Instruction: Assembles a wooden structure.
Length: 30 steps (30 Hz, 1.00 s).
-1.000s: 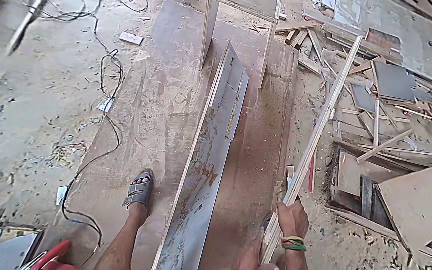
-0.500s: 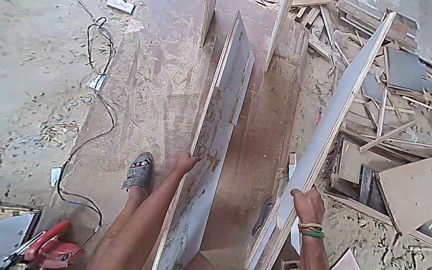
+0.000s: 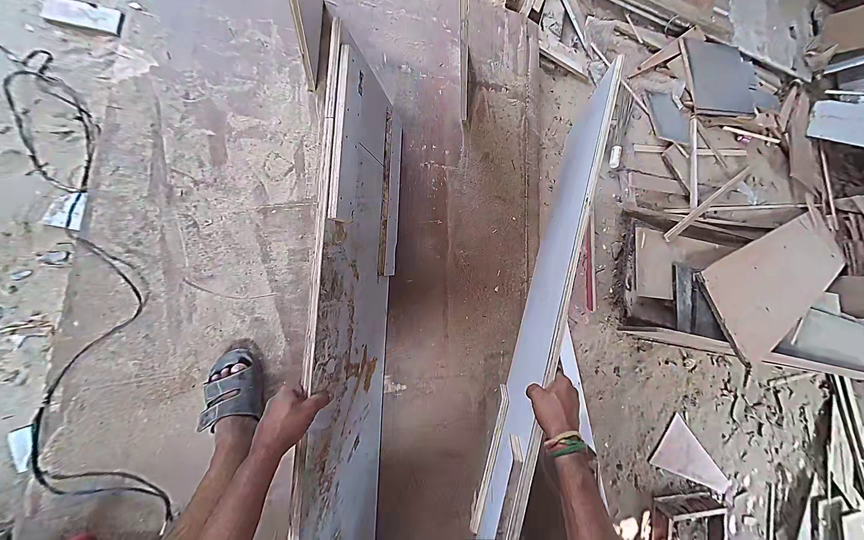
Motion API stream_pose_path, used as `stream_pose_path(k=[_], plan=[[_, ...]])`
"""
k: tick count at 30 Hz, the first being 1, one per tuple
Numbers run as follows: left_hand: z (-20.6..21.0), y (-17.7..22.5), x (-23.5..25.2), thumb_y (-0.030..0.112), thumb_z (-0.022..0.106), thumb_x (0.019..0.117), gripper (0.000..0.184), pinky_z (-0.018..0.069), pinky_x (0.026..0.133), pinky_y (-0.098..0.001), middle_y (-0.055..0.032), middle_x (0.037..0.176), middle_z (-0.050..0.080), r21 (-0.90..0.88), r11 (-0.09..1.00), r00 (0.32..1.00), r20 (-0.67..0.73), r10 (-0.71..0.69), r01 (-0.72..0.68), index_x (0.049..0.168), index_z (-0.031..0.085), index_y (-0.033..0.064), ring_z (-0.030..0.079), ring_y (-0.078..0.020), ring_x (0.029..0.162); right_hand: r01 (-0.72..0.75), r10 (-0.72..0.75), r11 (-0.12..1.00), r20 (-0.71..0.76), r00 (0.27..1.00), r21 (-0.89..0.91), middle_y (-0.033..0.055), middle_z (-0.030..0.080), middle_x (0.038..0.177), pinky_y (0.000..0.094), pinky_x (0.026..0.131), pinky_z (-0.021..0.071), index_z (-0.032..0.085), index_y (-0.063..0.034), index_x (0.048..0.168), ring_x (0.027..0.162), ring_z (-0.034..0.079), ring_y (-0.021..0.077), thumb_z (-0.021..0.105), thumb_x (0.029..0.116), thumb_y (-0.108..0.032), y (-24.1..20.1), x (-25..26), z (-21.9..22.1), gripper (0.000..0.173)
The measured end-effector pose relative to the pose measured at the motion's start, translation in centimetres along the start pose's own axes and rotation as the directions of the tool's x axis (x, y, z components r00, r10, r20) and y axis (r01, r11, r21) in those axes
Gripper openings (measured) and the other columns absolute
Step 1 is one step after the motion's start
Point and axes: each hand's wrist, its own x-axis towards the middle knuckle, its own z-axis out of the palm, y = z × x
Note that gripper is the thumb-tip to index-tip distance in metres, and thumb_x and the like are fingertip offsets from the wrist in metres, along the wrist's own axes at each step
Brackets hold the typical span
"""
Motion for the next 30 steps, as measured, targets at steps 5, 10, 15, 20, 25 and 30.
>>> stream_pose_path(k=[5, 10, 15, 20, 25, 30], plan=[[-0.5, -7.1, -3.3, 0.027, 0.081, 0.0846, 0.030, 0.0507, 0.081, -0.0676, -0.0223, 0.093, 0.070, -0.024, 0.999, 0.992, -0.115, -0.045, 0.042, 0.102, 0.072, 0.0032, 0.068, -0.0410, 0.090, -0.011, 0.011, 1.000, 0.084, 0.996, 0.003, 0.0229, 0.072, 0.109, 0.0573, 0.095, 0.0527, 0.068, 0.0027, 0.119, 0.109, 0.068, 0.0372, 0.079, 0.0803, -0.022, 3.7, -0.8, 5.6, 0.047], [-2.2, -10.9, -6.9, 0.021, 0.080, 0.0848, 0.037, 0.0492, 0.086, -0.0686, -0.0252, 0.100, 0.071, -0.052, 0.991, 0.979, -0.158, -0.127, 0.120, 0.114, 0.071, 0.0009, 0.068, -0.0430, 0.097, 0.002, 0.011, 0.998, 0.228, 0.974, -0.057, 0.0210, 0.072, 0.106, 0.0541, 0.095, 0.0529, 0.068, 0.0026, 0.120, 0.105, 0.070, 0.0346, 0.078, 0.0833, -0.026, 3.8, -2.2, 10.1, 0.047], [-4.8, -12.9, -7.8, 0.026, 0.078, 0.0847, 0.038, 0.0480, 0.091, -0.0683, -0.0273, 0.102, 0.070, 0.029, 0.988, 0.975, -0.169, -0.145, 0.152, 0.108, 0.071, -0.0029, 0.067, -0.0453, 0.101, 0.048, -0.043, 0.999, 0.253, 0.967, -0.014, 0.0204, 0.073, 0.105, 0.0540, 0.094, 0.0534, 0.066, 0.0024, 0.125, 0.104, 0.071, 0.0339, 0.077, 0.0823, -0.021, 1.3, -3.1, 12.9, 0.050], [-6.4, -12.1, -7.8, 0.030, 0.075, 0.0868, 0.041, 0.0499, 0.092, -0.0658, -0.0259, 0.102, 0.072, -0.012, 0.977, 0.964, -0.160, -0.212, 0.213, 0.112, 0.070, -0.0027, 0.069, -0.0427, 0.101, 0.058, -0.044, 0.997, 0.273, 0.961, -0.045, 0.0214, 0.073, 0.107, 0.0538, 0.095, 0.0531, 0.066, 0.0019, 0.127, 0.105, 0.070, 0.0343, 0.077, 0.0841, -0.022, -2.2, -2.2, 12.2, 0.050], [-5.5, -11.3, -6.5, 0.031, 0.076, 0.0867, 0.046, 0.0537, 0.093, -0.0601, -0.0205, 0.108, 0.072, -0.080, 0.945, 0.939, -0.112, -0.324, 0.317, 0.121, 0.067, 0.0024, 0.070, -0.0344, 0.105, 0.112, -0.090, 0.992, 0.284, 0.955, -0.061, 0.0201, 0.073, 0.109, 0.0535, 0.097, 0.0530, 0.062, -0.0005, 0.135, 0.106, 0.071, 0.0330, 0.075, 0.0858, -0.024, -5.2, -0.4, 12.5, 0.056], [-5.2, -11.4, -5.5, 0.026, 0.082, 0.0823, 0.051, 0.0536, 0.097, -0.0587, -0.0189, 0.112, 0.073, -0.095, 0.933, 0.929, -0.097, -0.357, 0.348, 0.124, 0.066, 0.0022, 0.070, -0.0331, 0.108, 0.057, -0.049, 0.998, 0.217, 0.975, -0.033, 0.0236, 0.071, 0.115, 0.0547, 0.102, 0.0503, 0.059, 0.0021, 0.138, 0.114, 0.068, 0.0365, 0.074, 0.0917, -0.027, -5.2, 0.8, 14.1, 0.057]])
